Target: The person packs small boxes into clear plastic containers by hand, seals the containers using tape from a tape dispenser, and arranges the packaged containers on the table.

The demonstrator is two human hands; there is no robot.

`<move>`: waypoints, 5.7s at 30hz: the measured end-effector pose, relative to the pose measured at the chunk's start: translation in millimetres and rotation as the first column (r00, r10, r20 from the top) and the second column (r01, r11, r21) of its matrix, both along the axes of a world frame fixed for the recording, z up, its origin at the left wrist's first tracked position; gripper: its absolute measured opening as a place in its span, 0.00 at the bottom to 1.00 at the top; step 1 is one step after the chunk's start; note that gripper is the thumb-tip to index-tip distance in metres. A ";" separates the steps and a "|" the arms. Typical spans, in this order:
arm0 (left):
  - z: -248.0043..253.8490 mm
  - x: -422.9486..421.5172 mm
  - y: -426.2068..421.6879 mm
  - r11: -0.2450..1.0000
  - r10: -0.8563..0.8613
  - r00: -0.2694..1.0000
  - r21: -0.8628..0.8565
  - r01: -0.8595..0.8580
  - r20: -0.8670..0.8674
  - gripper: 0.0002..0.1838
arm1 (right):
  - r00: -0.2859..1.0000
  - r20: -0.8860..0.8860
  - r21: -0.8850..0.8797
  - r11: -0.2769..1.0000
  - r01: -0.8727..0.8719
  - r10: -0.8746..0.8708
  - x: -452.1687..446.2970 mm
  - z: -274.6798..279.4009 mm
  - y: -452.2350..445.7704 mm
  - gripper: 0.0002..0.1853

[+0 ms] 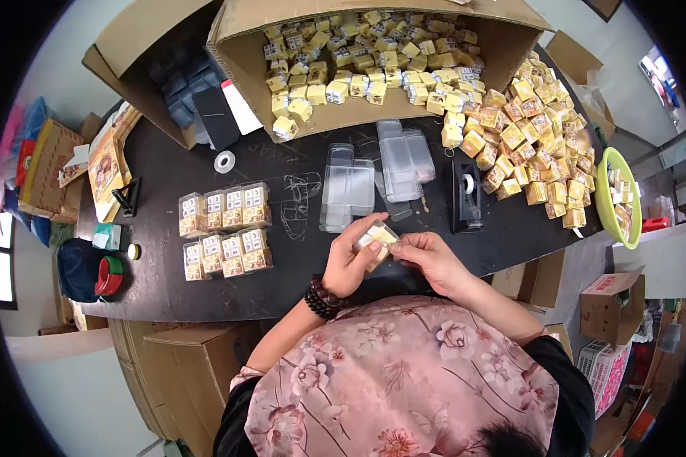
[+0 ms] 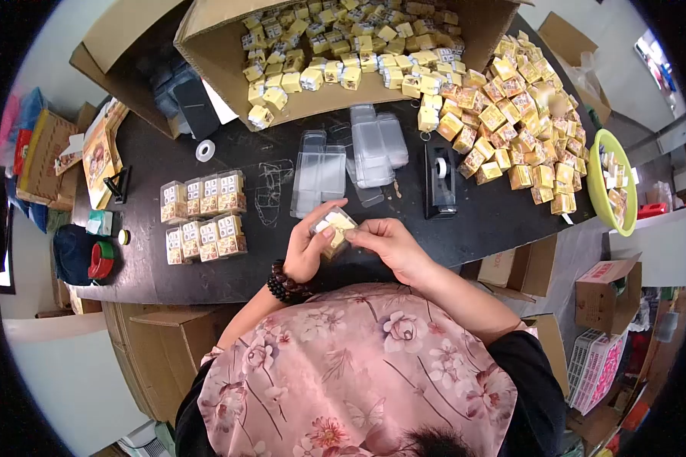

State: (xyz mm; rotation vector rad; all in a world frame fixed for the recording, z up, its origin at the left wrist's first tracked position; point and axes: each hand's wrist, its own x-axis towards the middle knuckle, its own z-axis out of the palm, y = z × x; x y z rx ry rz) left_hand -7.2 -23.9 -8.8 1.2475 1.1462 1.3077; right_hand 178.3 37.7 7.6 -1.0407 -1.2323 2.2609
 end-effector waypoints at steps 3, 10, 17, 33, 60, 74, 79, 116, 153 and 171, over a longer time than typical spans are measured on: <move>-6.5 -0.4 -6.2 0.999 0.011 0.995 -0.033 -0.008 0.096 0.23 | 1.000 -0.010 0.031 0.999 -0.007 0.008 -4.1 0.6 -1.6 0.10; -3.6 -5.3 -21.3 0.992 0.090 0.979 -0.100 -0.073 0.180 0.22 | 0.994 -0.090 0.031 0.998 0.059 -0.056 -23.1 -7.5 -13.0 0.14; 5.2 -9.4 -25.8 0.993 0.042 0.920 -0.118 0.004 0.389 0.26 | 0.989 0.132 0.527 0.850 -0.020 -0.058 -27.5 -17.2 -13.8 0.17; 17.4 -155.9 -63.0 0.441 0.483 -0.183 0.418 -0.794 -0.856 0.33 | 0.984 0.154 0.412 0.911 0.020 -0.091 -14.4 -33.3 1.3 0.07; -27.1 2.4 23.1 0.918 0.353 0.928 -0.147 -0.368 -0.119 0.33 | 0.973 -0.027 0.417 0.882 0.217 -0.227 -25.3 -46.9 22.3 0.15; -2.7 27.7 13.1 0.984 -0.116 0.807 0.045 0.174 -0.578 0.07 | 0.950 0.125 0.508 0.804 -0.308 0.284 62.4 -28.8 23.1 0.18; 14.4 50.1 16.6 0.934 -0.254 0.875 0.130 0.333 -0.413 0.07 | 0.832 -0.299 -0.047 0.864 -0.502 0.467 92.9 -29.4 29.0 0.40; 31.9 19.9 5.5 0.973 -0.144 0.936 0.128 0.194 -0.322 0.24 | 0.983 0.038 0.405 0.902 0.150 -0.180 60.5 14.5 12.1 0.22; 0.8 -24.2 -3.4 0.969 -0.237 0.971 -0.065 0.239 0.034 0.26 | 0.994 -0.043 0.757 0.652 -0.031 0.098 2.5 -4.4 23.0 0.11; 19.9 -36.4 -15.9 0.996 0.032 0.959 0.085 -0.008 -0.281 0.29 | 0.970 -0.130 0.515 0.850 -0.110 0.205 -32.5 -10.2 47.3 0.06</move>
